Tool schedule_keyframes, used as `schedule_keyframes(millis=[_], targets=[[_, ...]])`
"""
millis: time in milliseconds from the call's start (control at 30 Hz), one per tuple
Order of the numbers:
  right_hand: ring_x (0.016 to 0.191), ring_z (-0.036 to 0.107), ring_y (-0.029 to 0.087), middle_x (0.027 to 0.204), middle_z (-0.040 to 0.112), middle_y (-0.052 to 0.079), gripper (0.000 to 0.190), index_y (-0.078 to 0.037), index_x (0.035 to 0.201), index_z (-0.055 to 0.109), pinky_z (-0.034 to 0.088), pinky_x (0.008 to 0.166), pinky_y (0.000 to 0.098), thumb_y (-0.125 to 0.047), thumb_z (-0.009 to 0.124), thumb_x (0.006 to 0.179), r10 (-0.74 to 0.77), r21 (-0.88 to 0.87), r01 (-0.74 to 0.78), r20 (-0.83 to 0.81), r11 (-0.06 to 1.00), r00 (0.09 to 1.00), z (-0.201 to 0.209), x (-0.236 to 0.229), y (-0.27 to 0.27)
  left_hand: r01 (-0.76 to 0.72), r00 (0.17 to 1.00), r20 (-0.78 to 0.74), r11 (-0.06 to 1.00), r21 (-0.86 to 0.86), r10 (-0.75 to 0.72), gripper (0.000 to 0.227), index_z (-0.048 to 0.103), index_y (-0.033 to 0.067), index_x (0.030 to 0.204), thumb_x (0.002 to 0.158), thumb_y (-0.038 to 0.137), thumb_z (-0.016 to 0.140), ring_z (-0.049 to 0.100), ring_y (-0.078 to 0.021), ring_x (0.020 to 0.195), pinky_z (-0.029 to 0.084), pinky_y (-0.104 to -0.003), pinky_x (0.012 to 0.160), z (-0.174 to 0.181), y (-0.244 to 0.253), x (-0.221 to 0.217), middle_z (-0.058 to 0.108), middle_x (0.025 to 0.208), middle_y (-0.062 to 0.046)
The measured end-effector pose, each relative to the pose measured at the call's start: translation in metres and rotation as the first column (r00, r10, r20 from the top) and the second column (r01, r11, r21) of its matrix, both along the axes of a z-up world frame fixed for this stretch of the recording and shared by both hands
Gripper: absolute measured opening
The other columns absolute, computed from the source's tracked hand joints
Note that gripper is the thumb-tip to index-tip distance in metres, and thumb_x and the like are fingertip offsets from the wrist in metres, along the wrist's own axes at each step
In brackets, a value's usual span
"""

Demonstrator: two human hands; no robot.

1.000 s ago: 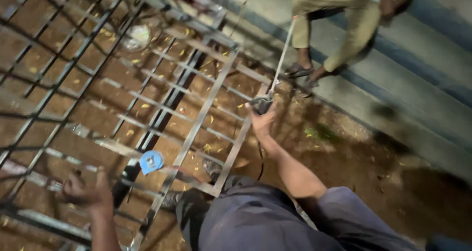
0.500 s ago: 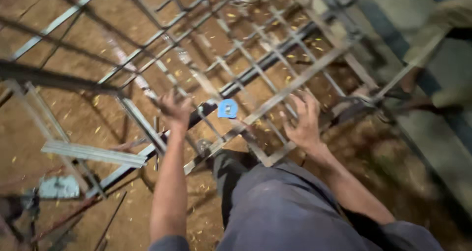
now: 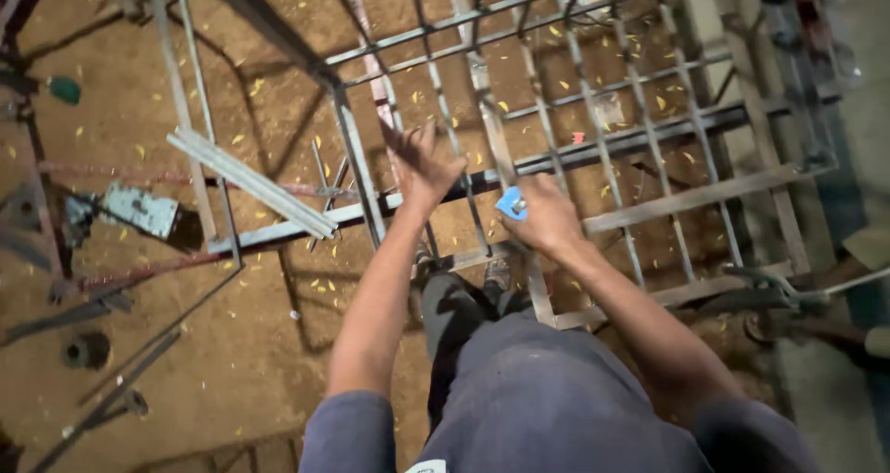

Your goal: The person constructs a metal structure by positioning small steel rods against a larger rectangular frame, measuring intervals with a tape measure, marking locations with a pencil, and using a welding tool to fuse the joints.

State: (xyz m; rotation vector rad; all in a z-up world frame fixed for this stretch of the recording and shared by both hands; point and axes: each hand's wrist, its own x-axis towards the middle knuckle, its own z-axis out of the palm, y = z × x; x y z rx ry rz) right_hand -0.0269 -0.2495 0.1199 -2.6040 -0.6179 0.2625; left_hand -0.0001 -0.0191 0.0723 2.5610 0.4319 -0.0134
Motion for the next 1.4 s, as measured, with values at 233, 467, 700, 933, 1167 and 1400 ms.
schedule_keyframes(millis=[233, 467, 700, 933, 1167, 1400], targets=[[0.062, 0.068, 0.016, 0.090, 0.065, 0.005, 0.060, -0.016, 0.128, 0.059, 0.056, 0.048, 0.0300, -0.023, 0.085, 0.074, 0.178, 0.484, 0.779, -0.874, 0.398, 0.452, 0.004, 0.016, -0.057, -0.071, 0.889, 0.432, 0.977, -0.199, 0.153, 0.044, 0.072, 0.0065, 0.104, 0.077, 0.039, 0.083, 0.068, -0.0255, 0.091, 0.056, -0.040, 0.083, -0.023, -0.007, -0.008, 0.076, 0.095, -0.010], [0.089, 0.074, 0.021, 0.105, 0.070, 0.012, 0.048, -0.007, 0.123, 0.059, 0.060, 0.076, 0.0337, -0.022, 0.089, 0.088, 0.050, 0.511, 0.070, -0.218, 0.857, 0.975, 0.020, 0.021, -0.036, -0.035, 0.994, -0.087, 0.591, -0.806, -0.059, 0.029, 0.071, 0.0088, 0.098, 0.093, 0.037, 0.069, 0.071, -0.0139, 0.069, 0.057, -0.028, 0.059, 0.029, -0.041, -0.033, 0.075, 0.081, -0.007], [0.097, 0.072, 0.027, 0.113, 0.072, 0.015, 0.052, -0.009, 0.131, 0.060, 0.059, 0.080, 0.0383, -0.024, 0.084, 0.087, 0.269, 0.257, -0.264, 0.018, 0.930, 0.963, 0.041, 0.014, -0.015, -0.075, 0.997, -0.067, 0.548, -0.833, 0.035, 0.034, 0.070, 0.0001, 0.096, 0.097, 0.034, 0.075, 0.058, -0.0123, 0.064, 0.046, -0.033, 0.054, 0.022, -0.033, -0.031, 0.066, 0.079, -0.007], [0.093, 0.067, 0.028, 0.110, 0.068, 0.011, 0.040, -0.025, 0.127, 0.074, 0.057, 0.072, 0.0410, -0.029, 0.077, 0.088, 0.187, -0.280, -0.182, -0.009, 0.943, 0.982, 0.043, 0.046, -0.079, -0.412, 0.900, -0.252, 0.500, -0.762, 0.357, 0.034, 0.069, 0.0037, 0.106, 0.097, 0.036, 0.069, 0.058, -0.0140, 0.060, 0.049, -0.034, 0.055, 0.044, 0.071, -0.042, 0.065, 0.077, -0.004], [0.104, 0.065, 0.030, 0.113, 0.064, 0.011, 0.027, -0.026, 0.117, 0.082, 0.055, 0.084, 0.0435, -0.020, 0.077, 0.092, 0.282, -0.404, -0.211, 0.126, 0.890, 0.951, 0.053, 0.060, -0.105, -0.111, 0.959, 0.097, 0.670, -0.734, 0.265, 0.031, 0.076, 0.0035, 0.101, 0.085, 0.030, 0.080, 0.075, -0.0127, 0.090, 0.060, -0.028, 0.078, 0.003, 0.076, -0.027, 0.079, 0.097, -0.005], [0.110, 0.064, 0.032, 0.121, 0.064, 0.014, 0.033, -0.023, 0.113, 0.083, 0.056, 0.088, 0.0441, -0.012, 0.078, 0.082, 0.330, -0.374, -0.250, 0.165, 0.893, 0.929, 0.049, 0.062, -0.094, 0.017, 0.979, 0.158, 0.726, -0.687, 0.126, 0.042, 0.074, 0.0040, 0.111, 0.081, 0.030, 0.088, 0.076, -0.0163, 0.099, 0.061, -0.031, 0.085, -0.029, 0.049, -0.006, 0.079, 0.104, -0.007]])
